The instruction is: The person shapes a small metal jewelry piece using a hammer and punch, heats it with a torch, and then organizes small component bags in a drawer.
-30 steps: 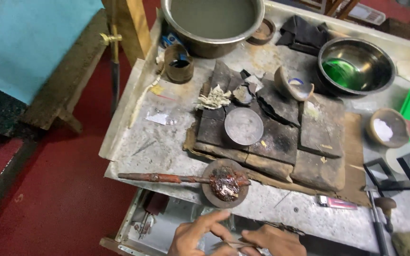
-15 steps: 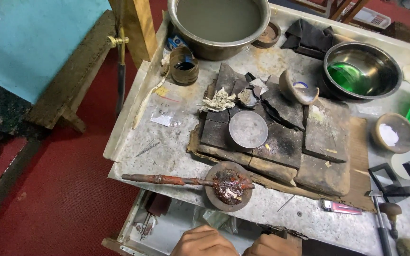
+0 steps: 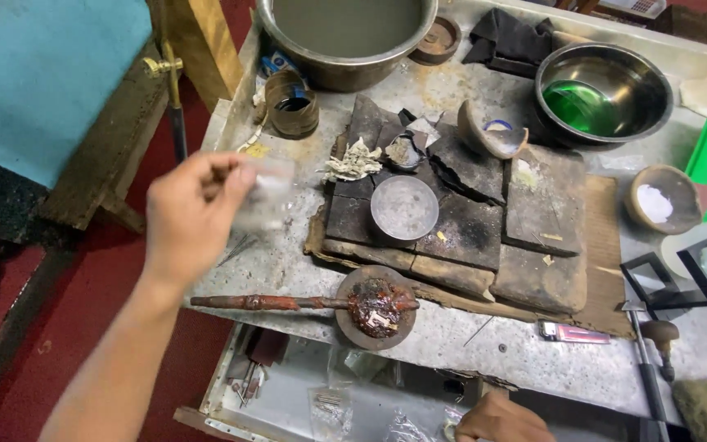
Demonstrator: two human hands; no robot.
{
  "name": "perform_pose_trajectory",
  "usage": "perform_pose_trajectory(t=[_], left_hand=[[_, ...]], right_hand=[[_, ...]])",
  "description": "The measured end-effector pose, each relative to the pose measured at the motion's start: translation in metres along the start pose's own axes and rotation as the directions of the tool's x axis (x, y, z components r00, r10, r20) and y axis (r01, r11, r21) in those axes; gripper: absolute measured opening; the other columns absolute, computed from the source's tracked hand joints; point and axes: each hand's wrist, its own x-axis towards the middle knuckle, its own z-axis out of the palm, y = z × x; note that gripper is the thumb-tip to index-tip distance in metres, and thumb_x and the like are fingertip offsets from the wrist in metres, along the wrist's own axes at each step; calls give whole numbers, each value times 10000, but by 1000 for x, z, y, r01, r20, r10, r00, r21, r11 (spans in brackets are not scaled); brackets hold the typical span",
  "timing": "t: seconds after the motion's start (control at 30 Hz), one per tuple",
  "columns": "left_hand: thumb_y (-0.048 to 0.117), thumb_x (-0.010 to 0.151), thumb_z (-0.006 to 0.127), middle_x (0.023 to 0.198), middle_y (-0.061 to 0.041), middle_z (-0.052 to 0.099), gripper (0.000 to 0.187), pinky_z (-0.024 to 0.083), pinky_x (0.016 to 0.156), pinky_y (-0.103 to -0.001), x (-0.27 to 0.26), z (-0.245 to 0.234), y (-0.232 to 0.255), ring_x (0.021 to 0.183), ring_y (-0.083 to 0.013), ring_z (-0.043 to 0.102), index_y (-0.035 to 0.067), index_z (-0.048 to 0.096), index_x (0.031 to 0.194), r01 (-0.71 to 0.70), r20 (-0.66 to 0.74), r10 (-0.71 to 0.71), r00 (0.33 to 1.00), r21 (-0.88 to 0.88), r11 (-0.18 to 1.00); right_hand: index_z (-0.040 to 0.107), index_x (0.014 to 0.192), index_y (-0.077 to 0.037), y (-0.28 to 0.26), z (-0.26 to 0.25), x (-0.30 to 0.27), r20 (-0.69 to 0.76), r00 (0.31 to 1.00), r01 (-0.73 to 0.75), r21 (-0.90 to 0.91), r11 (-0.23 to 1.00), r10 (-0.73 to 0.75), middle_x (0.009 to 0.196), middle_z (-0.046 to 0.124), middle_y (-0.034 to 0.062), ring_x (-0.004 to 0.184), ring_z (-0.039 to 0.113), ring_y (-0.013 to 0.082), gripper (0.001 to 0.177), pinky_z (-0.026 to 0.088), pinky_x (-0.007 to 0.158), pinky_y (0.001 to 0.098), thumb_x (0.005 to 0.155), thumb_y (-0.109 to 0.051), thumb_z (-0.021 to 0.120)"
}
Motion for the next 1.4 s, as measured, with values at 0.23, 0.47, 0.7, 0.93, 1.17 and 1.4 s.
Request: perform_pose_trajectory(t=[0.23,0.47,0.7,0.93,1.17,1.4], left_hand=[[156,946,749,1413,-243,570,669,563,936,-510,30,17,-32,1084,-353,669,-20,444,1515,-68,75,40,996,422,904],[70,1039,708,871,-215,753,225,518,561,-313,-65,-20,4,684,-255,709,-89,719,879,-406,-154,496,855,398,823],[105,950,747,1149,-162,762,189,546,992,-368,-158,-3,13,1016,-262,734,-2,754,1106,-300,-81,340,937,315,900],[269,994,845,1293,-137,741,429,556,1055,-419,-162,1,-42,1174,-320,699,24,801,1344,-345,53,407,912,636,690],[408,941,893,955,12,678,352,470,684,-379,-193,5,-31,722,-241,598,215,852,1233,-257,-14,391,920,732,631],[398,937,860,861,13,612,257,497,643,-339,-212,14,18,682,-196,624,225,811,1120,-214,-91,427,900,760,613]], right_hand=[[848,755,-255,-28,16,-15,-274,828,-517,-35,856,489,593,678,-116,549,648,7,74,456,569,154,778,-251,777],[843,774,-258,0,45,-75,-381,742,-589,22,808,551,574,638,-84,558,597,57,137,494,644,204,776,-146,763],[601,723,-48,-11,1,-75,-641,754,-317,-161,935,146,1079,732,183,919,739,235,278,588,704,265,733,-174,849],[720,1132,25,-6,-64,-76,-630,776,-372,-415,830,33,1104,722,167,1008,697,300,177,561,937,384,957,15,694],[665,1244,-59,26,-79,-30,-378,924,-335,-719,610,61,1172,667,95,980,623,323,276,525,798,438,971,-96,650],[651,1192,-95,34,-81,-20,-254,953,-300,-745,596,164,1088,617,121,982,586,361,332,491,888,460,897,-247,667]])
